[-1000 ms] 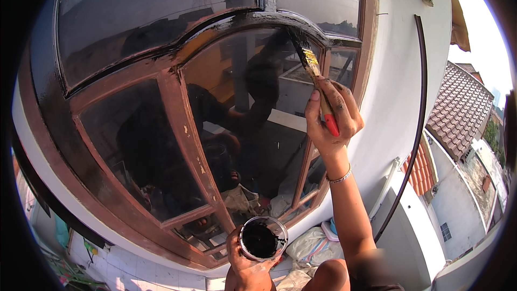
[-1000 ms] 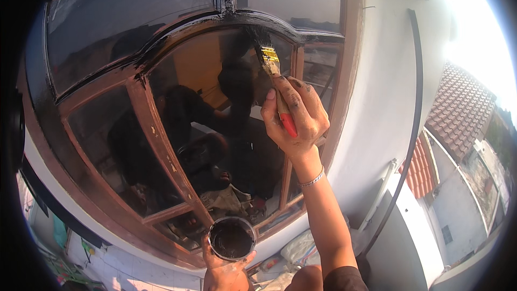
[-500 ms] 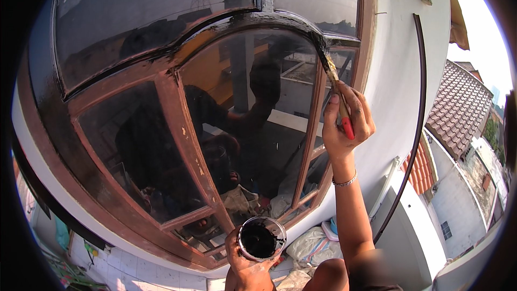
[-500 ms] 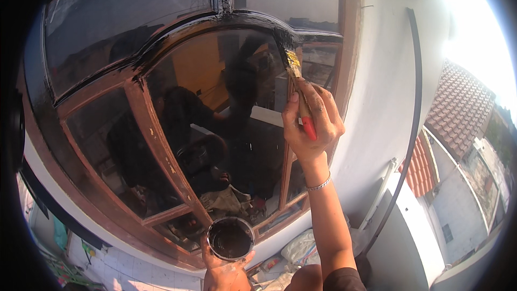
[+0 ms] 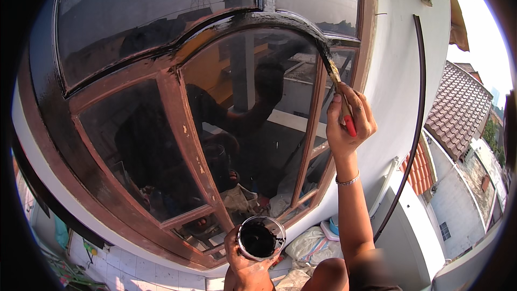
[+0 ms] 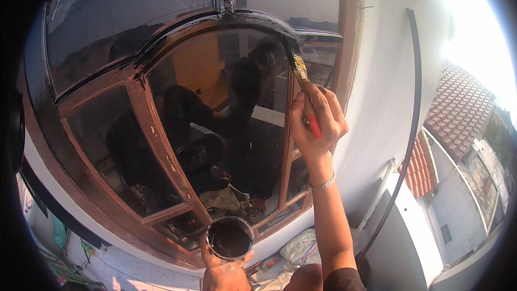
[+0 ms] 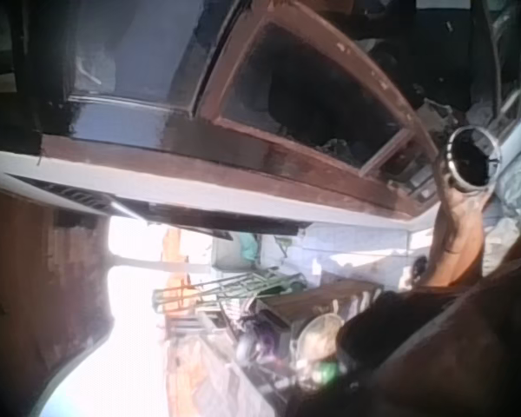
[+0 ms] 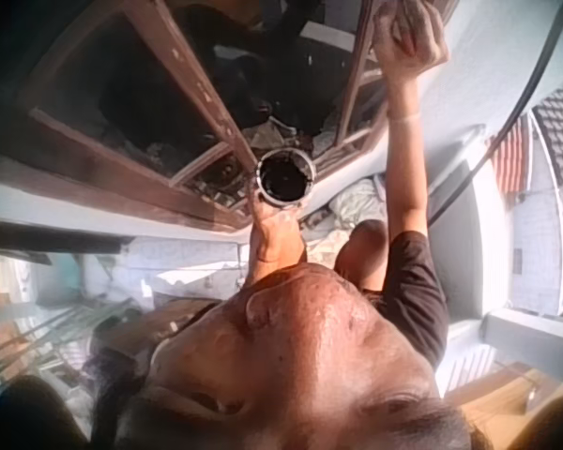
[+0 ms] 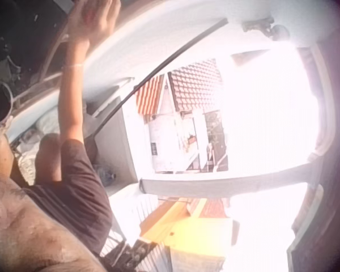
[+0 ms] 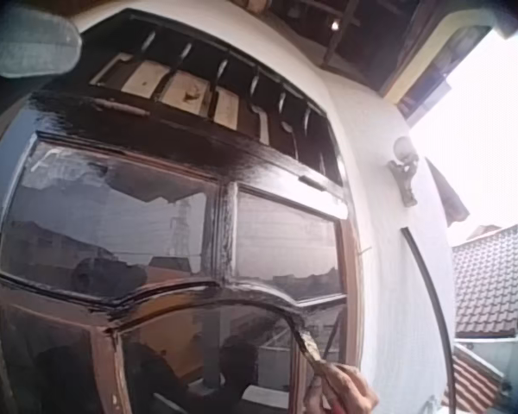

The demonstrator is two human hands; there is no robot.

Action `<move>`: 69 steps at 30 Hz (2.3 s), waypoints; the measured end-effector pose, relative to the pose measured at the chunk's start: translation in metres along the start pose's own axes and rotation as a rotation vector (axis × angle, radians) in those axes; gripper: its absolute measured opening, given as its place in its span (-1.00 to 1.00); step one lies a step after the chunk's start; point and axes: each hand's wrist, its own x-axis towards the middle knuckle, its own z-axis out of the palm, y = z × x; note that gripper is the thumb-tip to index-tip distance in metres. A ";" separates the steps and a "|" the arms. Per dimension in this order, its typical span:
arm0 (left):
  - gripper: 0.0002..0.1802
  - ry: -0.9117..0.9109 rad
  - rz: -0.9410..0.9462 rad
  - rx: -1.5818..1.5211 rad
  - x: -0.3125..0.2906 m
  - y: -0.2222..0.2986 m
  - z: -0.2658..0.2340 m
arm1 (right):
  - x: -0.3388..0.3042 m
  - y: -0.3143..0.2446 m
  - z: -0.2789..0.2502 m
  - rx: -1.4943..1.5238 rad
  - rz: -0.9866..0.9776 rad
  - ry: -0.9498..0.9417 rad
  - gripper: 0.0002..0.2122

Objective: The person paints the wooden frame of a window with black paint using a brush. They repeatedly dip the brush into a paint can and apply the paint to the frame sections.

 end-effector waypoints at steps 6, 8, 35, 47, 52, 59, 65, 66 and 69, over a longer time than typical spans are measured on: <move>-0.16 0.007 0.020 -0.006 -0.004 0.003 0.000 | -0.009 0.006 -0.009 -0.059 0.222 -0.019 -0.77; -0.16 -0.005 0.026 -0.014 -0.002 0.003 0.002 | -0.005 -0.003 -0.011 -0.097 0.165 0.014 -0.80; -0.09 -0.004 0.046 0.024 -0.007 0.007 -0.014 | -0.005 -0.066 0.038 0.181 0.302 0.071 -0.78; -0.05 0.000 0.054 0.053 -0.009 0.007 -0.019 | -0.002 -0.114 0.049 0.278 0.082 0.018 -0.71; -0.04 -0.013 0.059 0.055 -0.009 0.004 -0.018 | -0.008 -0.123 0.039 0.353 -0.008 -0.043 -0.66; -0.02 -0.013 0.063 0.070 -0.010 0.005 -0.021 | -0.016 -0.088 0.049 0.286 0.272 0.126 -0.73; 0.00 -0.032 0.065 0.083 -0.011 0.004 -0.020 | -0.008 -0.113 0.055 0.386 0.217 0.073 -0.73; 0.00 -0.035 0.067 0.088 -0.009 0.005 -0.021 | -0.008 -0.118 0.054 0.405 0.168 0.058 -0.71; 0.01 -0.036 0.070 0.093 -0.010 0.005 -0.022 | -0.017 -0.128 0.046 0.479 0.021 -0.017 -0.67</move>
